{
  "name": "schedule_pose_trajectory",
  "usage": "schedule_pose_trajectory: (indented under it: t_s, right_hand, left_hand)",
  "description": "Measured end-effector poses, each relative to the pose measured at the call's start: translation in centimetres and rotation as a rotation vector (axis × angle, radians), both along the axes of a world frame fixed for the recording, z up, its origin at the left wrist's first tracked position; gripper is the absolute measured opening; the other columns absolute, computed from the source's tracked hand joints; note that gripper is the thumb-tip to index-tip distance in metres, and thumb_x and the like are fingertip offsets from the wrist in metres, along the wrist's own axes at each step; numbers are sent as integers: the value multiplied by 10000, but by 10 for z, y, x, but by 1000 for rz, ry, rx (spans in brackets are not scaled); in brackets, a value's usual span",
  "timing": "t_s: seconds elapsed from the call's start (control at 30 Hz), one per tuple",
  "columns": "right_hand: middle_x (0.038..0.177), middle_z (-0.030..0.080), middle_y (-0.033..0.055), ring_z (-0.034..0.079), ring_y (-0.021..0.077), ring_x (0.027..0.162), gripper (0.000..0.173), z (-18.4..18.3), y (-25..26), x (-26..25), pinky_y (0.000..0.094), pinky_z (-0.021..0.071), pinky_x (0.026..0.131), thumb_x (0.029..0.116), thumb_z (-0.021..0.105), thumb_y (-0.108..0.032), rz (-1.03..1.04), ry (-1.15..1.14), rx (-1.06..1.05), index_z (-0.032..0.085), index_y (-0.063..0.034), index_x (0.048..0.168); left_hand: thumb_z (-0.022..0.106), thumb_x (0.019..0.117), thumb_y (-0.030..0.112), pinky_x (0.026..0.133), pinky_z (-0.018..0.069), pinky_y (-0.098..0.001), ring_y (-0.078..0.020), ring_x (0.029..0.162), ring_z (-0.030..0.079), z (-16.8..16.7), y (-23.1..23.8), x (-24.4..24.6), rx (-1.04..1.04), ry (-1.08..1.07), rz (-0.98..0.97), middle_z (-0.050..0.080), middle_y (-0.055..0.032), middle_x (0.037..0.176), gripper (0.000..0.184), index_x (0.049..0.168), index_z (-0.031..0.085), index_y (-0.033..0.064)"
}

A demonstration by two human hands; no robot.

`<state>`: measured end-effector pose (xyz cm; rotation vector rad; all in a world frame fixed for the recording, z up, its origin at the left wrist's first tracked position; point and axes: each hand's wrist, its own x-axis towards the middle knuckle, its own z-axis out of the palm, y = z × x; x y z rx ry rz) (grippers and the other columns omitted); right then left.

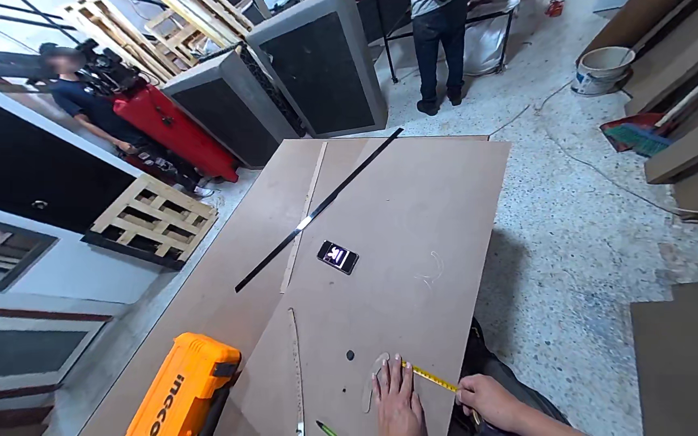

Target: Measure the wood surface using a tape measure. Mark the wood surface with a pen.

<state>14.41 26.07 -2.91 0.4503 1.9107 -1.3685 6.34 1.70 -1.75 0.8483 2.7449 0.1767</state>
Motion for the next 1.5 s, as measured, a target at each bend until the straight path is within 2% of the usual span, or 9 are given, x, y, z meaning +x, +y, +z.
schedule_pose_trajectory:
  t_s: [0.23,0.37,0.6,0.77,0.87,0.97,1.1,1.33,1.5]
  right_hand:
    - [948,756,21,703,187,891,353,1,1,5,479,530,865,1059,512,-404,3,10,6,748,-141,1056]
    - [944,756,15,702,185,890,352,3,3,2,473,532,863,1053,518,-412,10,17,3,751,-147,1055]
    - [951,757,22,704,189,868,352,6,2,7,466,542,849,1057,526,-413,-8,8,-20,745,-142,1100]
    - [968,759,16,711,181,891,345,4,4,8,459,551,868,1054,527,-419,-41,36,-9,734,-156,1136]
    - [968,744,56,708,207,887,345,18,5,6,474,562,865,1065,510,-384,-51,96,-10,721,-116,1118]
    - [1026,733,61,695,192,953,346,34,10,7,453,542,923,1086,467,-336,-21,66,-14,710,-104,1167]
    - [928,753,-2,707,136,846,296,21,7,17,432,576,843,1090,491,-297,-31,94,-2,740,-168,1183]
    - [895,738,-21,674,103,755,287,18,9,15,366,560,738,1096,485,-286,-54,56,-29,736,-170,1174]
    - [894,745,-17,687,116,802,285,14,7,16,400,560,802,1095,492,-287,-68,63,-32,742,-163,1149]
  left_hand:
    - [497,984,293,1217,142,-700,-350,1547,293,-1,1,0,24,-7,6,404,-3,1643,516,1493,578,280]
    - [485,985,303,1237,126,-665,-313,1567,247,4,3,-2,-15,-34,19,371,22,1661,533,1514,549,304]
    - [494,982,296,1241,103,-662,-311,1580,203,9,7,0,-50,-103,53,323,35,1682,550,1531,525,308]
    - [503,969,281,1230,126,-674,-323,1566,246,6,7,-3,-10,-58,50,375,23,1659,543,1509,556,298]
    - [504,971,257,1214,182,-698,-366,1538,306,5,7,-5,58,14,50,424,-30,1630,521,1485,587,262]
    - [478,994,266,1211,178,-706,-379,1529,322,14,13,-4,41,-15,37,437,-58,1621,499,1480,592,245]
    - [457,1035,299,1238,93,-679,-320,1584,187,14,8,-3,-43,-117,24,313,-18,1688,505,1534,518,253]
    - [463,1032,302,1237,93,-674,-310,1587,177,6,5,-3,-43,-59,-16,291,-8,1697,517,1544,494,237]
    - [471,1026,303,1242,104,-662,-311,1586,183,5,6,-3,-40,-52,-16,288,-8,1699,520,1540,499,227]
